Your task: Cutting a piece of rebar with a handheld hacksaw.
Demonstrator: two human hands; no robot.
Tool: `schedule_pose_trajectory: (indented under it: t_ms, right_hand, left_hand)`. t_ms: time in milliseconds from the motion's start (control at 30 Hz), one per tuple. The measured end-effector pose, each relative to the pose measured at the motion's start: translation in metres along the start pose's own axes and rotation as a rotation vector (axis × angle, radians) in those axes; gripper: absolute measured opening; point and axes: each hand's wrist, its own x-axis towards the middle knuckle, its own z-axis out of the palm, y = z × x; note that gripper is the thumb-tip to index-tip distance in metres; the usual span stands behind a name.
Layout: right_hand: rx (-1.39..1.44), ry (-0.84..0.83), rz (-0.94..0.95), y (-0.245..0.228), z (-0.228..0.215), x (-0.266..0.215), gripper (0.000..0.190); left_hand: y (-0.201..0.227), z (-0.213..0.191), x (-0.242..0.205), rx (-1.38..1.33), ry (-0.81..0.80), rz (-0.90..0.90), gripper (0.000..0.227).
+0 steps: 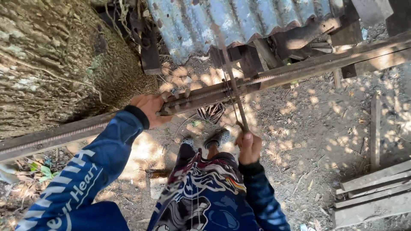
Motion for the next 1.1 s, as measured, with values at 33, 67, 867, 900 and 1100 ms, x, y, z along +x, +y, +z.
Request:
schedule_pose_trajectory:
  t_ms: [33,67,867,900,1100]
  right_hand:
    - [-0.059,-0.012,0.073,-0.007,-0.008,-0.014,0.06]
    - [-0.062,0.004,0.062,-0.006,-0.025,-0.039,0.06]
    - [-0.008,0.054,0.183,-0.022,-0.066,-0.123,0.06]
    - [0.077,0.081,0.165,-0.021,-0.072,-0.136,0.062]
    - [0.25,0.072,0.249,0.061,-0.043,-0.059,0.052]
  left_hand:
    - [-0.001,0.004,0.0,0.007,0.018,-0.008,0.065]
    - [-0.002,-0.002,0.005,0.015,0.027,0.007,0.065]
    - [0.004,-0.009,0.001,0.051,-0.064,-0.041,0.07]
    - [0.004,-0.011,0.0,0.03,-0.073,-0.049,0.069]
    - [-0.001,-0.012,0.007,0.06,-0.075,-0.006,0.077]
